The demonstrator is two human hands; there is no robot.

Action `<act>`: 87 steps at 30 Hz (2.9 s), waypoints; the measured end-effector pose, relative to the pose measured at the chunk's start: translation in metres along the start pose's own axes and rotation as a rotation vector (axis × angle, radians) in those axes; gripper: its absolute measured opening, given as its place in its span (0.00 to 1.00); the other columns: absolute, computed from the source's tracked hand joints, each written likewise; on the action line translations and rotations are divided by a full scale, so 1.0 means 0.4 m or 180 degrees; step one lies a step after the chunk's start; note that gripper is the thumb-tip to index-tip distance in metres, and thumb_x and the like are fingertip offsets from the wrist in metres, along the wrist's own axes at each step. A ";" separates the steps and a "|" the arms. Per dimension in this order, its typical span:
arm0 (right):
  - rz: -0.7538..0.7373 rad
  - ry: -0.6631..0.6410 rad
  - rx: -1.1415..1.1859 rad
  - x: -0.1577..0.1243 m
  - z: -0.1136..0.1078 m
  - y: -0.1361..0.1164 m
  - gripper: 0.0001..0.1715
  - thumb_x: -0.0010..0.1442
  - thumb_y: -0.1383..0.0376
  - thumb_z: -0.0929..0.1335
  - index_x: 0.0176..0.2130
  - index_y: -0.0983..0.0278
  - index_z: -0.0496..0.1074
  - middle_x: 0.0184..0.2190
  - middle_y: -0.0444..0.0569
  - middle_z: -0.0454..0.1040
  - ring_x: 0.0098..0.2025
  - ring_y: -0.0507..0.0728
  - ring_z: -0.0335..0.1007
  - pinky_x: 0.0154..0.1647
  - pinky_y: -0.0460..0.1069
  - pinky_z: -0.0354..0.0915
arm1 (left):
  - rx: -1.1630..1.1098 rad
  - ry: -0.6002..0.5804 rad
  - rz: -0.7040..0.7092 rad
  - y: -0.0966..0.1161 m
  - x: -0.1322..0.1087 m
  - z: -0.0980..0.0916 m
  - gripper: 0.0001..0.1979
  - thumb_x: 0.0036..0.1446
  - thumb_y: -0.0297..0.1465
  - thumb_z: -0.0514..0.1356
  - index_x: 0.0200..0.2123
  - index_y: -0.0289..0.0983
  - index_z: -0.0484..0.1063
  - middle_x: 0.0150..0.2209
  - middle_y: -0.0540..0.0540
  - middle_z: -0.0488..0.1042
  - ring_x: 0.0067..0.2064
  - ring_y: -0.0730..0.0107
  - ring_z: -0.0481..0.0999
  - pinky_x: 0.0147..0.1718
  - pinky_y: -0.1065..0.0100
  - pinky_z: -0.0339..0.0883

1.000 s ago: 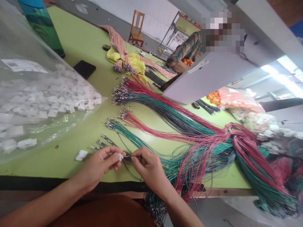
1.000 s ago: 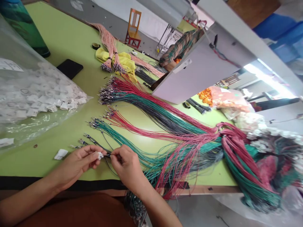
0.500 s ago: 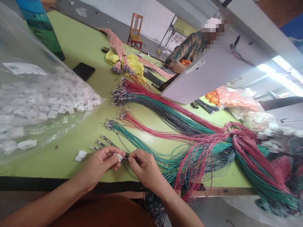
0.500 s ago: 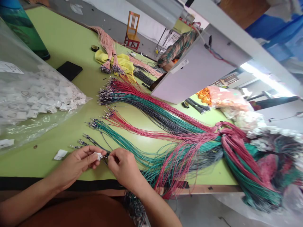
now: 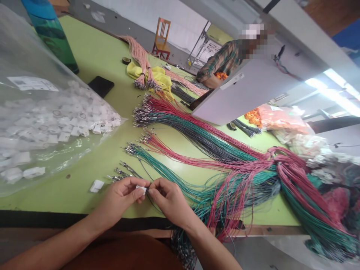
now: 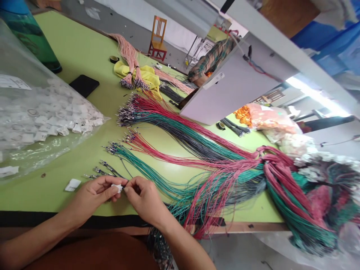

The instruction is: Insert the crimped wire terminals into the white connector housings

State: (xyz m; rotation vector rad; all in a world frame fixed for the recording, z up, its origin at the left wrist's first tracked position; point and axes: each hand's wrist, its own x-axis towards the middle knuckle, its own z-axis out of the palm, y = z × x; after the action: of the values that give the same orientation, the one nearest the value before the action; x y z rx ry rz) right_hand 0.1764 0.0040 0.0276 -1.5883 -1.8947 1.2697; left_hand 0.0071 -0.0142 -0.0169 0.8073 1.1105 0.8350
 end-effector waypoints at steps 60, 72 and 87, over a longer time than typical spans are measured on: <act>-0.1174 0.0320 -0.1758 -0.022 -0.013 0.009 0.12 0.63 0.71 0.62 0.28 0.65 0.68 0.28 0.47 0.72 0.32 0.52 0.66 0.37 0.49 0.54 | -0.0312 -0.0100 -0.0223 0.026 0.002 0.020 0.15 0.48 0.39 0.66 0.34 0.34 0.74 0.26 0.48 0.75 0.27 0.71 0.72 0.28 0.69 0.66; -0.1268 0.0632 -0.1561 -0.027 -0.004 0.016 0.11 0.64 0.70 0.61 0.30 0.64 0.67 0.29 0.48 0.72 0.34 0.54 0.65 0.37 0.50 0.55 | -0.0184 -0.0141 -0.0203 0.026 0.006 0.024 0.14 0.49 0.38 0.64 0.35 0.34 0.73 0.23 0.50 0.74 0.26 0.71 0.73 0.28 0.69 0.67; -0.0463 -0.0030 -0.0178 -0.125 -0.133 0.037 0.13 0.63 0.56 0.64 0.31 0.58 0.72 0.28 0.52 0.75 0.32 0.57 0.72 0.32 0.51 0.65 | -0.0399 -0.0431 0.0174 0.025 0.007 0.028 0.15 0.57 0.41 0.58 0.37 0.34 0.71 0.26 0.47 0.74 0.27 0.71 0.72 0.26 0.69 0.66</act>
State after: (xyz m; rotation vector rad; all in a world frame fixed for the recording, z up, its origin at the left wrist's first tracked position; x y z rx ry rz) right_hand 0.2401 -0.0208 0.0573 -1.4437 -2.0275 1.1750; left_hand 0.0169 -0.0086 -0.0069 0.7804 0.9111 0.8739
